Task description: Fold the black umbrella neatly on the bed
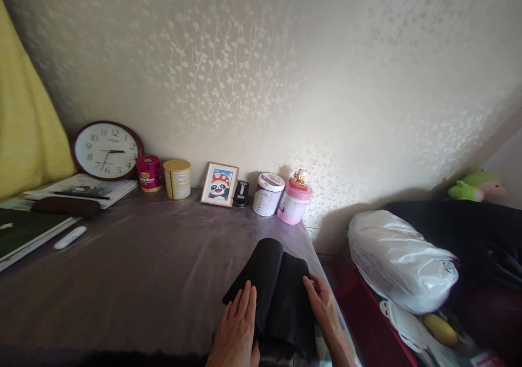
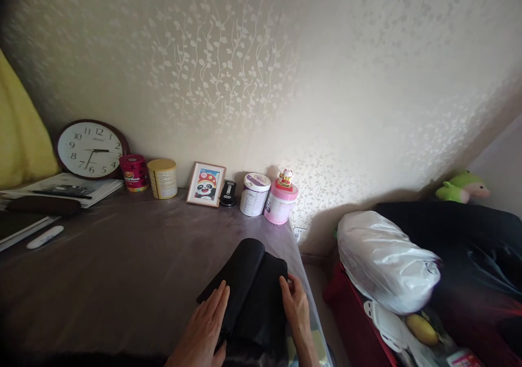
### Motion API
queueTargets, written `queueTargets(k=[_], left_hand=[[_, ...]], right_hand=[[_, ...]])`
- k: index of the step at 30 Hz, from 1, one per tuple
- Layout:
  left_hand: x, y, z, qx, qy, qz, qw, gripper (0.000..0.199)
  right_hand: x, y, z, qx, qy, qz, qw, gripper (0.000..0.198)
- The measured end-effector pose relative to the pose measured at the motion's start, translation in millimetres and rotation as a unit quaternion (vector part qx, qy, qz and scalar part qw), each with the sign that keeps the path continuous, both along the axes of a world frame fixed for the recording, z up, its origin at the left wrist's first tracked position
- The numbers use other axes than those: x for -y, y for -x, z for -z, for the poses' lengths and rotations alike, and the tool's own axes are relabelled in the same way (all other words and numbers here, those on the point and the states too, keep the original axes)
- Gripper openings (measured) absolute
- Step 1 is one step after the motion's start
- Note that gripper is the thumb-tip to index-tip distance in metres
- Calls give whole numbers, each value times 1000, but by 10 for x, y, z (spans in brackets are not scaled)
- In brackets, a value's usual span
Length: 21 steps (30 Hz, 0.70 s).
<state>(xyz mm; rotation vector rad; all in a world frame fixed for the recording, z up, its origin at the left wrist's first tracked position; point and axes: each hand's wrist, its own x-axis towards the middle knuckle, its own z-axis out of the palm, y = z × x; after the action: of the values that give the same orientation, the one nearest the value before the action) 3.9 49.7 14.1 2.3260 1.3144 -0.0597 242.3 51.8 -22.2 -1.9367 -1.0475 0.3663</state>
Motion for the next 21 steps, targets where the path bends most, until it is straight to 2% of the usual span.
queueTargets(k=[4, 7, 13, 16, 21], left_hand=[[6, -5, -35, -13, 14, -8, 1000, 85], [5, -9, -22, -10, 12, -6, 1000, 86], [-1, -2, 39, 10, 4, -6, 1000, 87], [-1, 1, 71, 22, 4, -11, 1000, 88], [-8, 2, 211, 41, -16, -5, 999, 87]], right_hand=[[47, 60, -118, 14, -6, 16, 1000, 51], [59, 78, -129, -18, -3, 5, 1000, 50], [71, 167, -194, -88, -13, -81, 993, 40], [76, 253, -319, -145, -20, -117, 982, 42], [16, 453, -568, -185, -35, -156, 970, 45]])
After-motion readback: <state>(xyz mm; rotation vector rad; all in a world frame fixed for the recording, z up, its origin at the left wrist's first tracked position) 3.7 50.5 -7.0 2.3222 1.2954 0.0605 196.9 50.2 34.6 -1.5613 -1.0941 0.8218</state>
